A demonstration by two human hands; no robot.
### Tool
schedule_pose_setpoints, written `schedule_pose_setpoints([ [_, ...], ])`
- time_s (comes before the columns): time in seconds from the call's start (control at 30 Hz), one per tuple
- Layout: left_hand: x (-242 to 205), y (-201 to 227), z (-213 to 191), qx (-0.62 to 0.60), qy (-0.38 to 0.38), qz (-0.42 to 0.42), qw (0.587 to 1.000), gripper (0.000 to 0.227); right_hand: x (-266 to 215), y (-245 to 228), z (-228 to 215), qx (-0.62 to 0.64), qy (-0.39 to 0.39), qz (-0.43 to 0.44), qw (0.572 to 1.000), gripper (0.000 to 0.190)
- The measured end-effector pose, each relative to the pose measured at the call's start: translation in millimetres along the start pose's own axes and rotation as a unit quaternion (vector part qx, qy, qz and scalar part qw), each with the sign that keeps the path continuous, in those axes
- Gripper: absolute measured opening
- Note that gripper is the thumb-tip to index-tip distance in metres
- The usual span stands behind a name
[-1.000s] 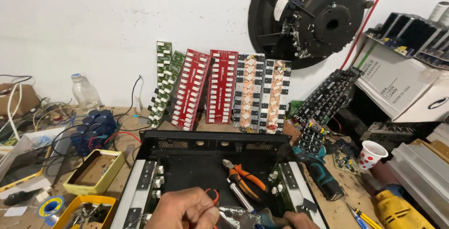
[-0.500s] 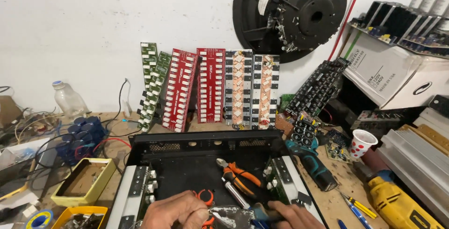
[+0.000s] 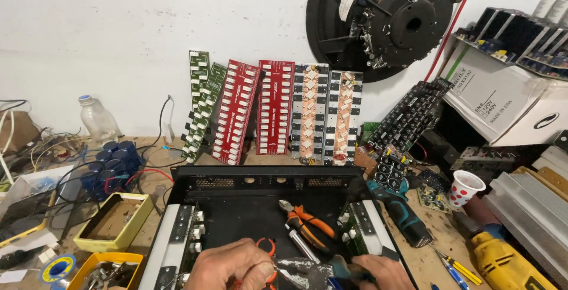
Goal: The person uses pliers to strip the ends of wires connected to a cluster of orange cylindrical batteries. They then use a soldering iron to solder the wires to the battery terminals on a circuit board.
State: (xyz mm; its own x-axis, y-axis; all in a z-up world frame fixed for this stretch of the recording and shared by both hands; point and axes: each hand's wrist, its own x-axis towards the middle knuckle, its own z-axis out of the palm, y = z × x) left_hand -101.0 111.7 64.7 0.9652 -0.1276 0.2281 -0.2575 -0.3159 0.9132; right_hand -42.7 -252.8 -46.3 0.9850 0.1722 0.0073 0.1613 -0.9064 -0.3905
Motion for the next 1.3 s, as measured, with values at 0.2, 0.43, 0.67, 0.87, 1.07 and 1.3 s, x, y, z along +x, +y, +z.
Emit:
schedule_pose_setpoints([
  [0.2,-0.7,6.0,-4.4,0.0,-0.026,0.027,0.999,0.026,8.4,18.0,6.0,0.014,-0.07,0.023,0.997,0.037],
  [0.43,2.4,15.9,-15.2,0.077,-0.099,0.176,0.976,0.031,-50.5,-73.1,-4.1,-0.151,0.143,0.046,0.977,0.01],
  [0.67,1.2,8.2,-18.5,0.087,-0.164,0.153,0.971,0.029,-61.8,-84.4,-17.9,-0.156,0.265,-0.199,0.931,0.014],
  [0.87,1.7,13.3,-26.5,0.039,-0.108,0.09,0.989,0.024,-45.0,-48.2,10.4,-0.078,0.24,0.01,0.968,0.046],
  [1.07,2.2,9.7,-22.9,0.005,-0.058,0.076,0.995,0.024,-32.6,-12.4,23.7,-0.099,0.272,-0.096,0.952,0.044],
  [1.3,3.4,0.1,-17.9,-0.03,-0.068,0.087,0.993,0.019,-20.1,-2.1,22.0,-0.076,0.192,0.007,0.978,0.036],
])
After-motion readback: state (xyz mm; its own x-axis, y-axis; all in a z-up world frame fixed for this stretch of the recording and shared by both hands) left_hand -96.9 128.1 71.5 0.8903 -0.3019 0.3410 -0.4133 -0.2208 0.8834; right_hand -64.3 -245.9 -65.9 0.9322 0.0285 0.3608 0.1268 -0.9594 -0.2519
